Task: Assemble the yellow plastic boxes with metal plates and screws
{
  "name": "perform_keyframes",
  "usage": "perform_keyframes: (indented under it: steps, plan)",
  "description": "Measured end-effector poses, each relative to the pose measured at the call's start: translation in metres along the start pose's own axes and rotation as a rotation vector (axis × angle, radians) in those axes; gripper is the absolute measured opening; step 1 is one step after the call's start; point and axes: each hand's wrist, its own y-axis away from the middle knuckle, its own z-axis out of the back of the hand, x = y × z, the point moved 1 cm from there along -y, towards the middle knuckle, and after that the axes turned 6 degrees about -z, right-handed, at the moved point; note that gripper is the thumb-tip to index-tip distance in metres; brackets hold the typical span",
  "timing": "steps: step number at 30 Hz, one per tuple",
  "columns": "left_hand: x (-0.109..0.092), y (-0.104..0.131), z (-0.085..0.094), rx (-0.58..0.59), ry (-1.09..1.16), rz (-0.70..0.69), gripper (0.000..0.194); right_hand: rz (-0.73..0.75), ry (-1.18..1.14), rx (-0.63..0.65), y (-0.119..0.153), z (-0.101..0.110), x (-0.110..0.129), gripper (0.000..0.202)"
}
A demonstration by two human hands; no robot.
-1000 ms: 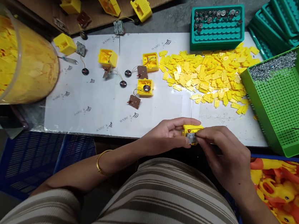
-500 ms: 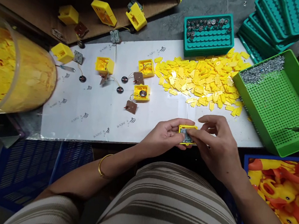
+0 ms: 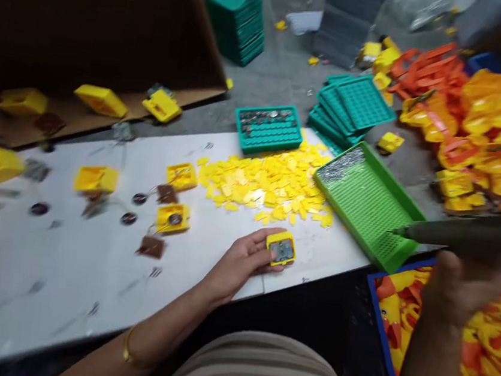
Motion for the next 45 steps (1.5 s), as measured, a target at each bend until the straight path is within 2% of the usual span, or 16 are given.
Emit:
perform_keyframes:
  steps: [2, 3, 5, 7, 12, 17, 19, 21, 28, 45]
  plan:
    - [0.002, -0.007, -0.009, 0.057, -0.025, 0.018, 0.044, -0.052, -0.086, -0.177, -0.014, 0.017, -0.010, 0.034]
    - [0.003, -0.009, -0.013, 0.083, -0.037, 0.028, 0.045, -0.096, -0.119, -0.181, -0.021, 0.023, -0.013, 0.034]
    - [0.005, -0.013, -0.020, 0.118, -0.060, 0.050, 0.045, -0.182, -0.156, -0.064, -0.034, 0.028, -0.018, 0.031]
    - [0.008, -0.017, -0.025, 0.147, -0.069, 0.068, 0.045, -0.189, -0.228, -0.013, -0.047, 0.027, -0.017, 0.030]
    - [0.013, -0.028, -0.034, 0.218, -0.061, 0.081, 0.051, -0.036, -0.520, -0.140, -0.082, -0.004, -0.009, 0.026]
    - [0.016, -0.035, -0.037, 0.234, -0.089, 0.084, 0.049, 0.049, -0.602, -0.410, -0.127, -0.043, -0.017, 0.020]
    - [0.016, -0.035, -0.036, 0.226, -0.085, 0.095, 0.050, 0.080, -0.597, -0.447, -0.142, -0.052, -0.022, 0.021]
    - [0.016, -0.036, -0.035, 0.229, -0.078, 0.111, 0.052, 0.104, -0.603, -0.432, -0.152, -0.059, -0.025, 0.022]
    - [0.014, -0.038, -0.034, 0.247, -0.066, 0.148, 0.057, 0.130, -0.659, -0.410, -0.160, -0.070, -0.027, 0.018]
    - [0.014, -0.040, -0.035, 0.257, -0.069, 0.150, 0.055, 0.147, -0.642, -0.370, -0.162, -0.073, -0.029, 0.019]
